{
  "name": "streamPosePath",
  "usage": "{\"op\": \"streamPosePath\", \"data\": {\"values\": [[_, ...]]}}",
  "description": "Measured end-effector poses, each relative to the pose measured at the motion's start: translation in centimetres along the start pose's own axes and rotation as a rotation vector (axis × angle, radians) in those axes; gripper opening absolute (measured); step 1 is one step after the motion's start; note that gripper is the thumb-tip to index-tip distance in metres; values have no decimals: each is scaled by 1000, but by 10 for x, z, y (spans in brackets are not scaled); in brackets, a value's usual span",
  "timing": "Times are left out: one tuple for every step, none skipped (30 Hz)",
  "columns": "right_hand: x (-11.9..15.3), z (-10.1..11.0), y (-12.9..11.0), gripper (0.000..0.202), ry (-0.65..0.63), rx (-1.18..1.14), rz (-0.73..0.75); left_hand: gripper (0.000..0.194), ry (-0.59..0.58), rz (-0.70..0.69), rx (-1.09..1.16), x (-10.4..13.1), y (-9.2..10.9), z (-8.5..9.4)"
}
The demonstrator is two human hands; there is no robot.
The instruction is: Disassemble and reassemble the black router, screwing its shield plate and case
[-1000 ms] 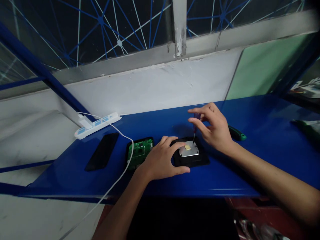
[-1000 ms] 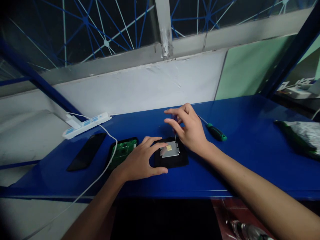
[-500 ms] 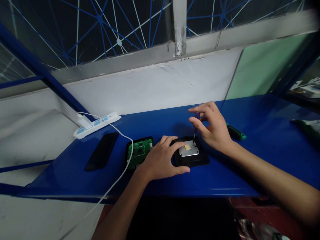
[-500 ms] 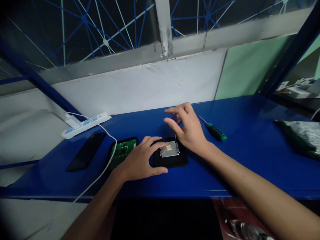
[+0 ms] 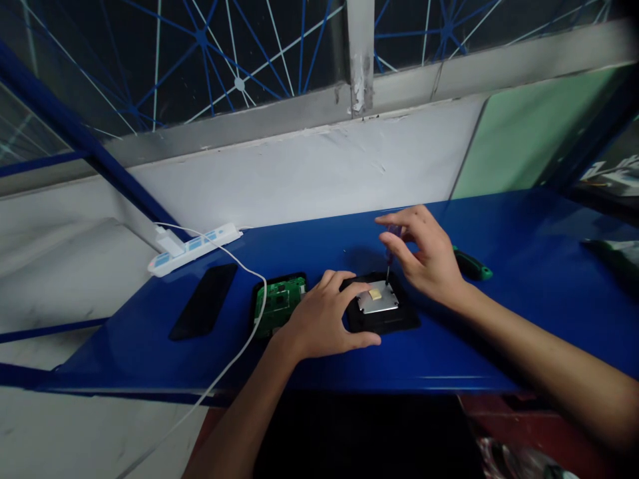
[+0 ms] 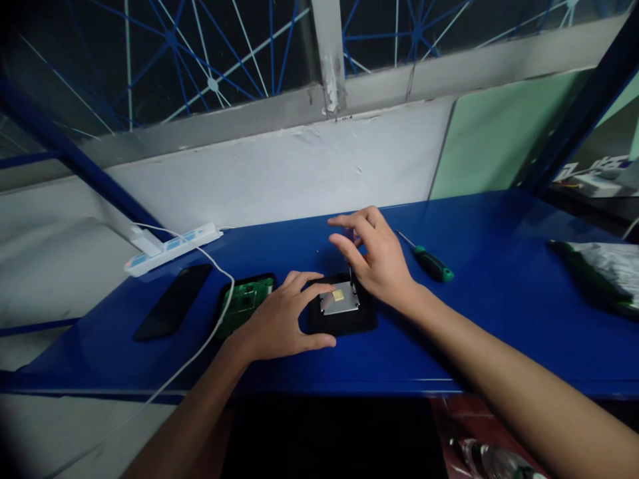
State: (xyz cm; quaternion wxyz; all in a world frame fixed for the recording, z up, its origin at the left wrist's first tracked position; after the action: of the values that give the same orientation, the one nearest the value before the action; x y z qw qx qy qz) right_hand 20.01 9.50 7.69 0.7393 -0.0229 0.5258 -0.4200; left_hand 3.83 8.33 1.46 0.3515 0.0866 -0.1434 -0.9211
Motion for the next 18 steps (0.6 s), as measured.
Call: {"op": "streamPosePath", "data": {"values": [[0,1,-1,23,13,21,5,77,-1,1,4,0,0,0],[0,1,-1,23,17,25,2,76,-4,2,9,0,0,0],[1,1,-1,24,17,8,-11,76,-7,4,12,0,0,0],[1,0,0,25,12,-25,-30,75,-9,6,16,0,-1,0],[2,0,2,26,3,-66,-50,75,-8,5,18,0,-1,0],[3,-2,3,27,-8,-109,-68,76,-6,4,19,0,0,0],[3,-3,3,27,-22,-144,-79,76,-4,2,19,0,0,0],[4,-4,4,28,-34,-166,-82,76,-1,-1,17,0,0,0],[3,-4,3,27,-43,-168,-71,75,2,-4,14,0,0,0],[3,-4,2,26,-47,-150,-52,75,5,-6,11,0,0,0],[2,-3,0,24,-41,-118,-28,75,5,-7,8,0,1,0],[1,-2,-1,22,-28,-78,-3,75,4,-8,4,0,1,0],[0,-1,-2,20,-10,-38,21,76,2,-7,2,0,1,0],[-1,1,-3,19,7,-3,41,76,0,-5,1,0,1,0],[-1,2,-4,19,22,24,56,76,-2,-5,2,0,1,0],[-1,2,-5,18,34,42,62,76,-5,-3,5,0,1,0],[-1,3,-5,18,44,45,58,75,-7,-3,8,0,1,0],[0,3,-4,19,48,36,43,75,-8,-3,11,0,1,0]]}}
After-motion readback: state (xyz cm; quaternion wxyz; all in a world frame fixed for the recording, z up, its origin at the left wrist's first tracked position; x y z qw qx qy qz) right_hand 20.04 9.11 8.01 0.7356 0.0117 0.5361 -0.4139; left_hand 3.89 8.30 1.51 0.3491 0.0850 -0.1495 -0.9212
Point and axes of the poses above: each hand's wrist, its own x-axis away from the middle knuckle, its own z-axis out of the back of the hand, y = z × x, the point moved 8 cm from there along -x, towards the middle knuckle, and after that the axes turned 5 degrees about -y, right-handed, at the moved point
